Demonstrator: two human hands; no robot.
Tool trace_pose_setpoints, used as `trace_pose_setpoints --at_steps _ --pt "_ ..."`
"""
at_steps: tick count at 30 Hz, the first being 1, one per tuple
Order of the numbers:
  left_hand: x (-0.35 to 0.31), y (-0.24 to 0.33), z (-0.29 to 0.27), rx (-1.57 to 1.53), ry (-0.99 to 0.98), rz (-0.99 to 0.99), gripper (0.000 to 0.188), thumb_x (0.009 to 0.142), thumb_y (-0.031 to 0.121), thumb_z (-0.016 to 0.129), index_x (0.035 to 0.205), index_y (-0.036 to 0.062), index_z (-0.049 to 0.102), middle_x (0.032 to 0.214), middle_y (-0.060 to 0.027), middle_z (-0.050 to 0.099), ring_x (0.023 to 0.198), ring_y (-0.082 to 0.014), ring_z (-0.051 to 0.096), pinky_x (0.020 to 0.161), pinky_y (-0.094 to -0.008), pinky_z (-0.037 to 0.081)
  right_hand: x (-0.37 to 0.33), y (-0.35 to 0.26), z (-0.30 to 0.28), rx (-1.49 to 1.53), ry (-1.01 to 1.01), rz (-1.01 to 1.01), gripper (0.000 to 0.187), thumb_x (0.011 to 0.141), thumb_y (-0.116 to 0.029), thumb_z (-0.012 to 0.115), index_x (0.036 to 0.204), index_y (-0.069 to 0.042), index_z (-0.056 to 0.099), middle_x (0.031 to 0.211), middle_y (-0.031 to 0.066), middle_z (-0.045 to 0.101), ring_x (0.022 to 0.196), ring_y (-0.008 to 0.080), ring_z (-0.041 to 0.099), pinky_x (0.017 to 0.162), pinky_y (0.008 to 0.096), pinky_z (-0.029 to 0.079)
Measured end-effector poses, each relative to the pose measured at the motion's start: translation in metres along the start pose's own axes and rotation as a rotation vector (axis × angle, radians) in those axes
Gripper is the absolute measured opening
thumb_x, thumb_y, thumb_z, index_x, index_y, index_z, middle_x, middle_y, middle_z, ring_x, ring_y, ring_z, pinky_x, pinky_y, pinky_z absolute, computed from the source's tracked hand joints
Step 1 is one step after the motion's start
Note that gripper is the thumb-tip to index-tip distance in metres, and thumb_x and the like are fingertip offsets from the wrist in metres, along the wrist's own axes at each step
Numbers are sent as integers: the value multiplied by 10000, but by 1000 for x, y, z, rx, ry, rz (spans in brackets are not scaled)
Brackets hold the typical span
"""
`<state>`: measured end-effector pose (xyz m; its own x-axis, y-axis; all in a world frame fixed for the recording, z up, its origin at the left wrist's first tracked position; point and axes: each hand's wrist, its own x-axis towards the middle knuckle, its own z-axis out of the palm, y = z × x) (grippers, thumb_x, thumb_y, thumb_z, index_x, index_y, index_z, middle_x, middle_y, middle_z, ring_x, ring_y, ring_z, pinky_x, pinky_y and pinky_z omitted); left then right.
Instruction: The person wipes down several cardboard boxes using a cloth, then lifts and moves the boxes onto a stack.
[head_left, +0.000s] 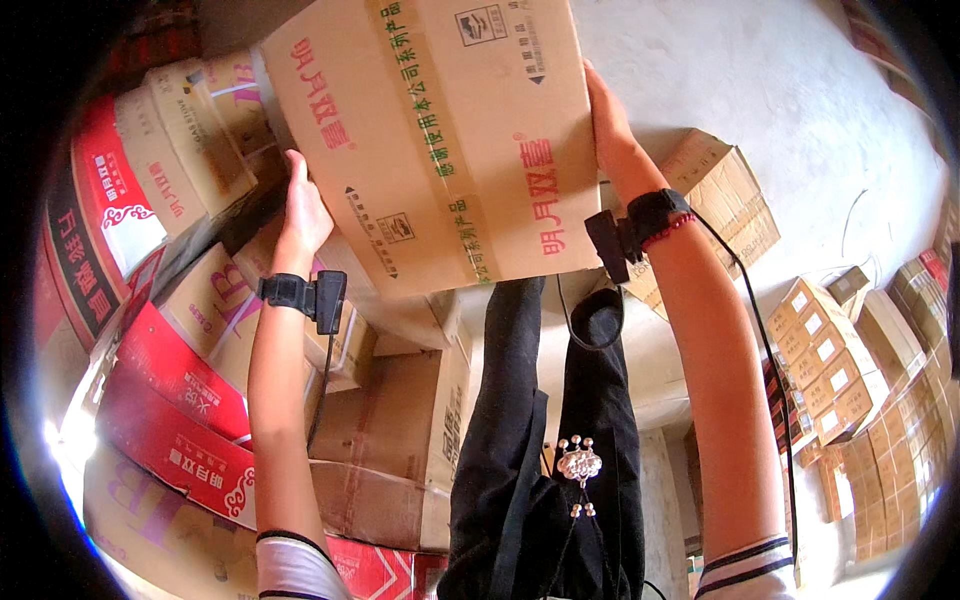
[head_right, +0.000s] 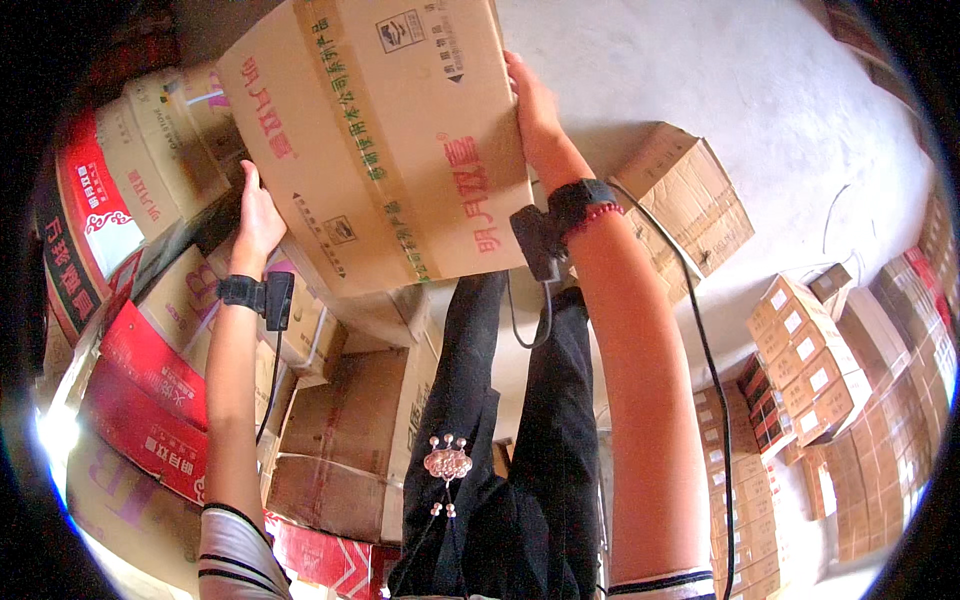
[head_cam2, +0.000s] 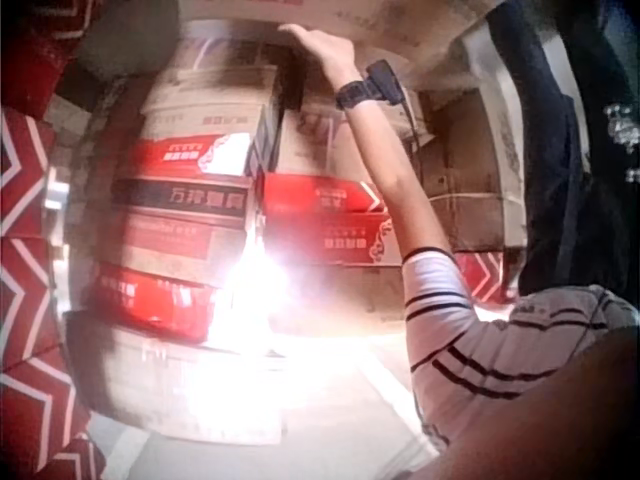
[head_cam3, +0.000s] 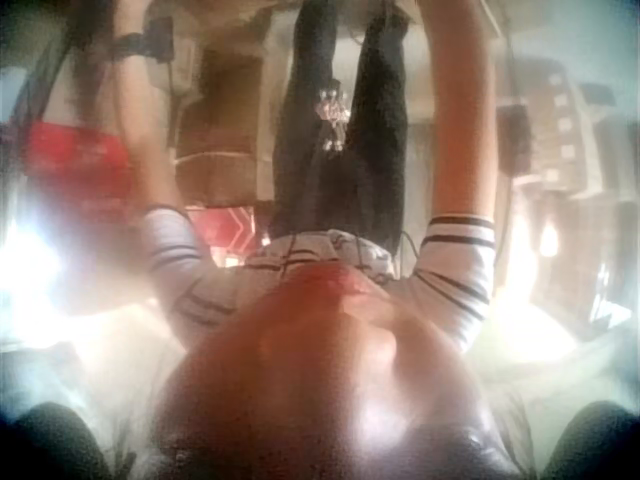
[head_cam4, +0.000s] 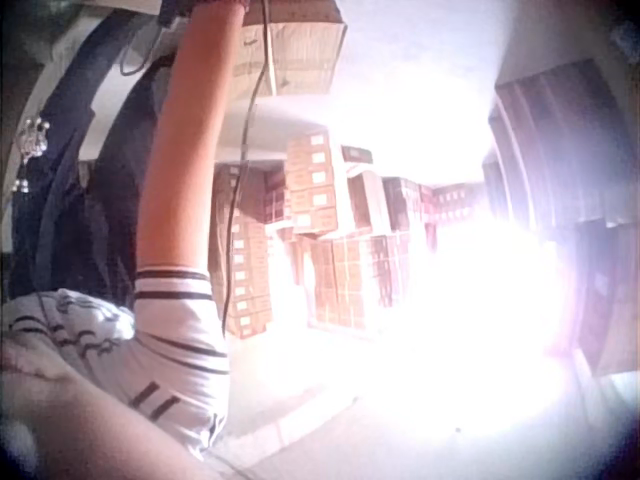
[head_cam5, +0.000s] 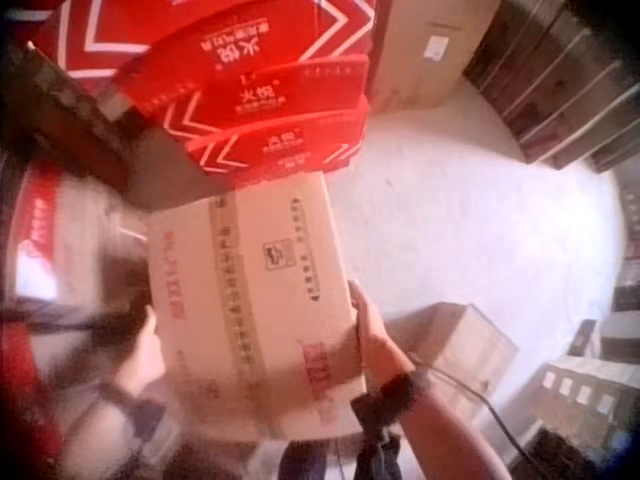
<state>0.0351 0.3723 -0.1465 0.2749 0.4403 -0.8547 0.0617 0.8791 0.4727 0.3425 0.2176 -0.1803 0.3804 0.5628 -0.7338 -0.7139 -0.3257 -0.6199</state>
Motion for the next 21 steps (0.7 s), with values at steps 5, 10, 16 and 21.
trace_pose_setpoints --at_steps 5,10,16,21 --pt "-2 -1 -9 -21 -12 1 806 828 645 309 1349 33 252 1373 -113 316 1253 -249 300 1032 -387 242 -3 4 10 54 -48 106 541 885 -448 402 1265 -65 446 1234 98 482 1102 186 445 935 297 339" --pt "0 5 -3 245 -5 63 815 829 629 354 1372 42 199 1408 -90 260 1279 -222 260 1046 -381 215 11 14 -5 -151 -43 -178 571 902 -449 369 1285 -27 402 1296 131 431 1189 217 390 992 304 281" --pt "0 6 13 214 83 104 799 832 610 391 1377 60 194 1399 -72 280 1269 -211 279 1042 -390 223 -16 14 -8 -289 6 -299 591 910 -438 354 1319 -12 331 1347 164 368 1259 249 322 1028 307 232" --pt "-3 6 24 280 68 128 820 826 626 381 1381 58 176 1419 -74 234 1285 -210 246 1050 -377 208 -40 7 -12 -301 -71 -309 603 897 -398 420 1330 1 291 1354 182 344 1268 258 308 1033 302 228"
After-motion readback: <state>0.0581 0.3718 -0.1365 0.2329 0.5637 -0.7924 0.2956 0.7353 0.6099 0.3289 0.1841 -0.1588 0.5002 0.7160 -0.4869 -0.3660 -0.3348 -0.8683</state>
